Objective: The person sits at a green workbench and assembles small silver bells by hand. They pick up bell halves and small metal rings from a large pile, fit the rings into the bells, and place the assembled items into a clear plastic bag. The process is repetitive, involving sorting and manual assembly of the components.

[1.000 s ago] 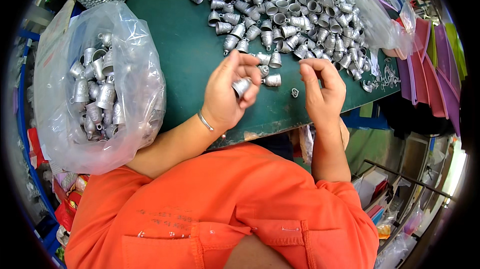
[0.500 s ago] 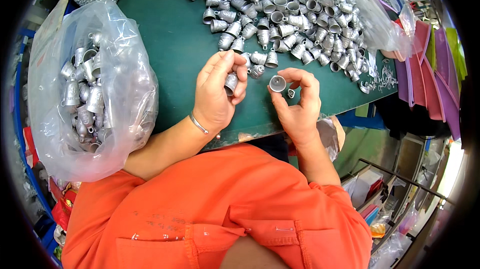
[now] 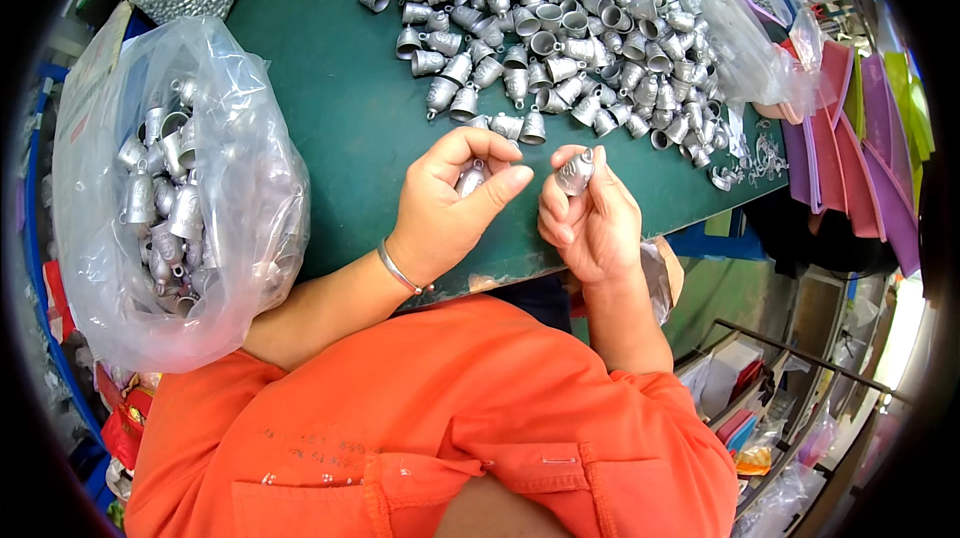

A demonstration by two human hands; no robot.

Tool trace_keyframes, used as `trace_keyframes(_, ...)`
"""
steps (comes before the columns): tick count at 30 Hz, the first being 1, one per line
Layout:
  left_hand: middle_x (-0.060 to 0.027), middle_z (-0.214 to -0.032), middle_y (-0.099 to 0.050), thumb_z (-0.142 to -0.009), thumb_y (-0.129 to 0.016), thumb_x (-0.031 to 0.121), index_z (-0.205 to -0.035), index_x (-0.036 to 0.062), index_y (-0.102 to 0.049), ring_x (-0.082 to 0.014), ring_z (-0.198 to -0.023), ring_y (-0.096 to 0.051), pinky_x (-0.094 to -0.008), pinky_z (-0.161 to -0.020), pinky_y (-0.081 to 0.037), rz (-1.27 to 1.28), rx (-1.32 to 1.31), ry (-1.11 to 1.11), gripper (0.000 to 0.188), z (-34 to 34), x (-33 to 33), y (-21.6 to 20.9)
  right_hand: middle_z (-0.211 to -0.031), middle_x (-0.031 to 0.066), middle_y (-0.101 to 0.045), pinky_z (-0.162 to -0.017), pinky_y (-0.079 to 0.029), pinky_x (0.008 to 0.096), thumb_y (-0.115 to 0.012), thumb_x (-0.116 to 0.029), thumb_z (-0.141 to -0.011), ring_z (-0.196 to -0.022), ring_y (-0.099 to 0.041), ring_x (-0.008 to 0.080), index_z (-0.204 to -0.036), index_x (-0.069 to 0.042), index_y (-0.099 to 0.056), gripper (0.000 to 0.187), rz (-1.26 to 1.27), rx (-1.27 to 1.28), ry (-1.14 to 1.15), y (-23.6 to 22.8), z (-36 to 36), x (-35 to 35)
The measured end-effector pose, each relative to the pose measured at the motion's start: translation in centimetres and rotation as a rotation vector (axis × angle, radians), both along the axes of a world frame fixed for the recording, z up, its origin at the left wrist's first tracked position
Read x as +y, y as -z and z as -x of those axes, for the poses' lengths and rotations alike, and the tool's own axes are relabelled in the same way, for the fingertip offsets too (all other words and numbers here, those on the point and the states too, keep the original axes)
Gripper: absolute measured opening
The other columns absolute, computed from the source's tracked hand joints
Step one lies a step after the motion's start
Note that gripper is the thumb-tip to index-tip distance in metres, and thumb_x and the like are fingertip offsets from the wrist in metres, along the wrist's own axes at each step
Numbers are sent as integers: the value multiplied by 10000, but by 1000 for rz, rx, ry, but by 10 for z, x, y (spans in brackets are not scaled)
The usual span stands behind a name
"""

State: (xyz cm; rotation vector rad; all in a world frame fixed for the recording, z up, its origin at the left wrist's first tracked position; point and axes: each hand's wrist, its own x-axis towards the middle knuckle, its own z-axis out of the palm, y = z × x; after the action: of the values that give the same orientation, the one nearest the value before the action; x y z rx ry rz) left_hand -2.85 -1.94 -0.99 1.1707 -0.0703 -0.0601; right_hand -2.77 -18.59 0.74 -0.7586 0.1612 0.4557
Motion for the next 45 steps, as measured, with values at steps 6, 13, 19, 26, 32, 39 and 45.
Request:
trace_keyframes(6,-14,-887,-521,-722,-748,111,-1032,43,-598,-62,-718,-469,-191,-647,-415,-253,-192,166,351,-2,3,-1,-557,29,-482,-373,-295,182,-320,-364,-979,-387,-380,75,-950,-22,-528,401,327,-30,-28,-6,5,10)
trace_keyframes(13,-22,-797,-553,-854,-592,120,-968,31,-517,-65,-631,-484,-191,-469,-369,434,252,81,163,-6,5,0,-799,101,-604,-613,-446,294,-504,9,-857,-664,-564,188,-1029,-21,-548,180,1392,-863,185,6,-26,1)
trace_keyframes(19,-76,-835,-542,-878,-519,161,-873,48,-475,-95,-629,-501,-191,-440,-366,522,245,-31,121,-8,8,-4,-954,113,-610,-770,-441,377,-599,70,-681,-873,-558,300,-1051,-48,-554,391,1551,-1218,-75,7,-52,-3)
trace_keyframes(26,-49,-801,-549,-853,-552,106,-871,46,-480,-73,-626,-516,-185,-424,-377,418,193,-53,95,-6,9,2,-974,101,-574,-749,-434,295,-628,57,-700,-870,-551,220,-1098,-34,-539,418,1352,-1046,-17,11,-40,-11)
trace_keyframes(32,-51,-801,-541,-818,-535,48,-886,25,-479,-71,-621,-512,-193,-443,-400,343,144,-38,92,-6,8,1,-1014,63,-532,-725,-451,268,-605,1,-811,-866,-530,159,-1245,-64,-442,468,421,-508,19,18,-23,-13)
trace_keyframes(39,-36,-821,-541,-810,-554,28,-916,23,-489,-62,-629,-506,-190,-471,-401,279,118,-10,125,-4,9,3,-958,111,-509,-655,-471,305,-528,-161,-899,-779,-526,191,-1249,-41,-422,384,-186,-200,-148,13,-16,-7)
trace_keyframes(45,-8,-925,-542,-775,-670,57,-1075,52,-529,-59,-763,-500,-190,-666,-414,-122,-184,4,332,-3,1,3,-641,80,-517,-421,-403,269,-474,-240,-937,-462,-468,146,-961,-51,-475,191,-77,-76,-107,5,-10,0)
